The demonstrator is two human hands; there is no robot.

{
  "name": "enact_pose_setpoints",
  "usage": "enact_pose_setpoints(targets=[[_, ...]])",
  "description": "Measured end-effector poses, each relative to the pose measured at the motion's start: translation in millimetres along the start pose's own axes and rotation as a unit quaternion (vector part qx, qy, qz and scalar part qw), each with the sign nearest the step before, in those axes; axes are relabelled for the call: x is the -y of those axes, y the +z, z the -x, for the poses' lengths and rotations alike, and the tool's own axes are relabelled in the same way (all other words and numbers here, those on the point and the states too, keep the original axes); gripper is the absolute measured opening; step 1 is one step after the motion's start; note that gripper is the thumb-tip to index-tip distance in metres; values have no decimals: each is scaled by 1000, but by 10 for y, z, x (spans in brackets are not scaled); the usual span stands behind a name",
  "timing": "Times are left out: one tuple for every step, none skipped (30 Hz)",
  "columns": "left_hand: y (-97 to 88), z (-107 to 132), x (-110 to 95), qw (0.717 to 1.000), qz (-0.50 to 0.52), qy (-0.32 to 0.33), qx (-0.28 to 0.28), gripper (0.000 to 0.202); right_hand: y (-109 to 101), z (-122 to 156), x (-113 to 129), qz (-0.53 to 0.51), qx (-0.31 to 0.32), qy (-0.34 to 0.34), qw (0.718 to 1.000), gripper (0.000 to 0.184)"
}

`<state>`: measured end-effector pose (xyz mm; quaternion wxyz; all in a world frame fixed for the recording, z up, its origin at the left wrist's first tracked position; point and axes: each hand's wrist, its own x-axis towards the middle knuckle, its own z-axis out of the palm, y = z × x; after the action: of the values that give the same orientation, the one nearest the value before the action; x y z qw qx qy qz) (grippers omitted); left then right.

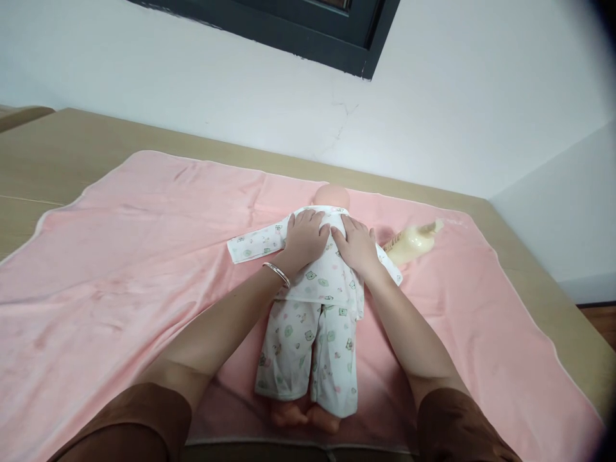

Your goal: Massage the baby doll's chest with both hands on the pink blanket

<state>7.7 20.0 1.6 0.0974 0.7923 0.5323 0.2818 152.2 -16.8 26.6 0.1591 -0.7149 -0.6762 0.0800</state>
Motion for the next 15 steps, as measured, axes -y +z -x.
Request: enact_pose_setpoints(targets=[[-3, 1, -2, 1000, 1, -3, 3, 38, -11, -4, -2, -2, 4, 0, 1000, 60], [-6, 2, -4, 1000, 1, -6, 6, 38, -20, -7, -5, -6, 8, -1, 1000, 60], [-8, 1, -5, 1000, 1, -7, 10, 39, -27, -11, -9, -10, 9, -2, 1000, 61], [-9, 0, -6, 1000, 1, -8, 12, 40, -31, -16, -15, -14, 10, -3, 1000, 61], [-10, -1, -6, 1000, 0, -8, 13, 40, -34, -21, -21, -18, 10, -3, 1000, 61], [-10, -3, -7, 1000, -1, -8, 13, 41, -35, -29, -30, -21, 11, -2, 1000, 62], [-10, -4, -8, 1000, -2, -9, 13, 42, -35, -39, -41, -24, 13, 0, 1000, 62], [-9, -5, -9, 1000, -5, -9, 12, 42, -37, -51, -53, -28, 16, 0, 999, 63], [-9, -5, -11, 1000, -8, -9, 10, 42, -40, -64, -66, -31, 20, -2, 999, 64], [-10, -3, -13, 1000, -11, -9, 7, 41, -47, -76, -78, -35, 24, -5, 999, 64], [-13, 0, -18, 1000, -16, -5, 2, 41, -56, -82, -85, -39, 27, -7, 999, 65], [-20, 6, -25, 1000, -22, 1, -4, 40, -68, -82, -86, -41, 29, -9, 999, 65], [-31, 15, -34, 999, -30, 10, -10, 39, -82, -71, -77, -40, 30, -10, 999, 64], [-46, 27, -47, 999, -39, 22, -16, 38, -97, -47, -56, -35, 29, -12, 999, 63], [-63, 41, -64, 998, -52, 36, -22, 36, -111, -11, -25, -22, 25, -15, 999, 61]])
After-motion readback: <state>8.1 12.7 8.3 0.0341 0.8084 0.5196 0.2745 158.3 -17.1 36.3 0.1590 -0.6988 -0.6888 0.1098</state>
